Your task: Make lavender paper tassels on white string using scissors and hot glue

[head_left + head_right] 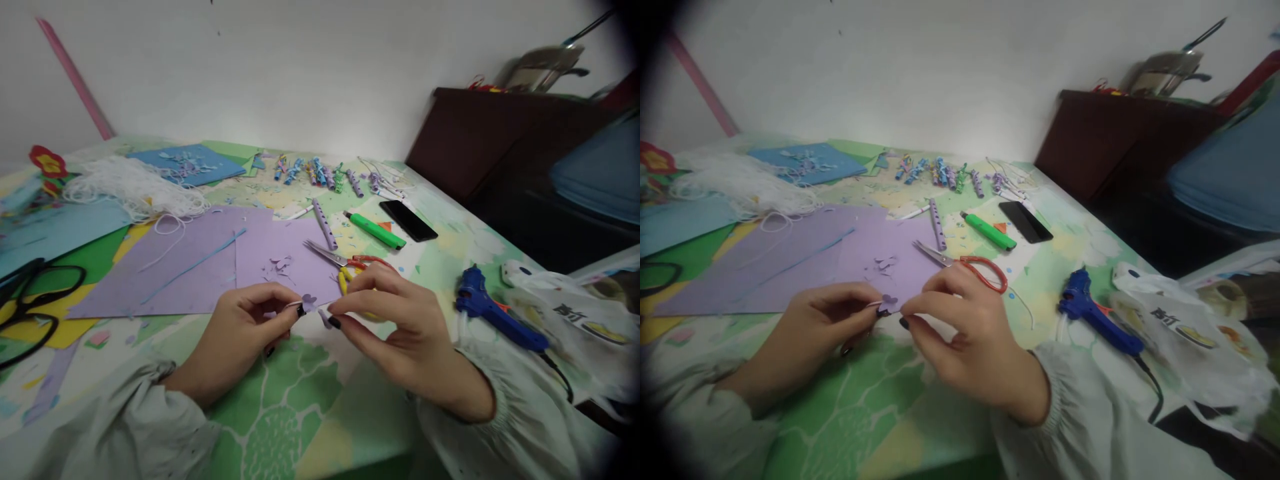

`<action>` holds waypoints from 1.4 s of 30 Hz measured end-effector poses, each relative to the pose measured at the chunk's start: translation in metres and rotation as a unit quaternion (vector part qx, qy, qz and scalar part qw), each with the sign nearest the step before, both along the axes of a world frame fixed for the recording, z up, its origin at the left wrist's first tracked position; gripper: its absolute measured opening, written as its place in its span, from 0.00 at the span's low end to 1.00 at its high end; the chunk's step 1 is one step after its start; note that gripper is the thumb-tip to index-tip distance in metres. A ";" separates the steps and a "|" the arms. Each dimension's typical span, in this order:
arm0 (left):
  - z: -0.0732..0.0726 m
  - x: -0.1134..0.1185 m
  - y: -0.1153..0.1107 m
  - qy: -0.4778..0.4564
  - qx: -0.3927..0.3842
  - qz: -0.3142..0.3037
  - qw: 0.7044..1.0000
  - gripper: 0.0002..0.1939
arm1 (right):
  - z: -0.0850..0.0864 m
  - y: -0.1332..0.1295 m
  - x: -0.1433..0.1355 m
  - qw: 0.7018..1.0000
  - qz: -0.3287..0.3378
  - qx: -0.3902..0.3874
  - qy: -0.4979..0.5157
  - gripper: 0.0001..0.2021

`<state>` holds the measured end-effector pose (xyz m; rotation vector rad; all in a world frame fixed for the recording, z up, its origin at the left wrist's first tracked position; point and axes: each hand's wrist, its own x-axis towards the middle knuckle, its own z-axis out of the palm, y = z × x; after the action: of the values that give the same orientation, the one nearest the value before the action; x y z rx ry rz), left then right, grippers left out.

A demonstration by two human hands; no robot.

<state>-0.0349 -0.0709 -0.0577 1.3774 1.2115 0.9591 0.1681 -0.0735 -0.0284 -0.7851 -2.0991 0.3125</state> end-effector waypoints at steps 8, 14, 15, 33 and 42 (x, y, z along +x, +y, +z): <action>0.000 -0.002 -0.001 -0.007 0.016 0.006 1.000 0.07 | 0.028 -0.028 0.099 0.887 -0.404 0.016 -0.222 0.08; 0.002 -0.001 -0.002 -0.022 0.047 -0.022 0.998 0.06 | -0.014 -0.032 0.160 0.764 -0.455 -0.087 -0.449 0.14; 0.002 -0.001 -0.002 -0.022 0.051 -0.027 0.998 0.07 | -0.018 -0.032 0.163 0.766 -0.437 -0.100 -0.461 0.16; 0.000 -0.002 0.000 0.008 0.082 -0.016 0.996 0.05 | -0.005 -0.037 0.142 0.835 -0.488 -0.254 -0.015 0.13; -0.003 -0.002 -0.002 0.010 0.095 -0.025 0.995 0.05 | -0.026 -0.068 0.064 0.865 -0.168 -0.422 0.210 0.14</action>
<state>-0.0366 -0.0729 -0.0605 1.5636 1.1181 1.0488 0.2322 -0.1418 -0.0549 -1.4111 -1.3239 1.1390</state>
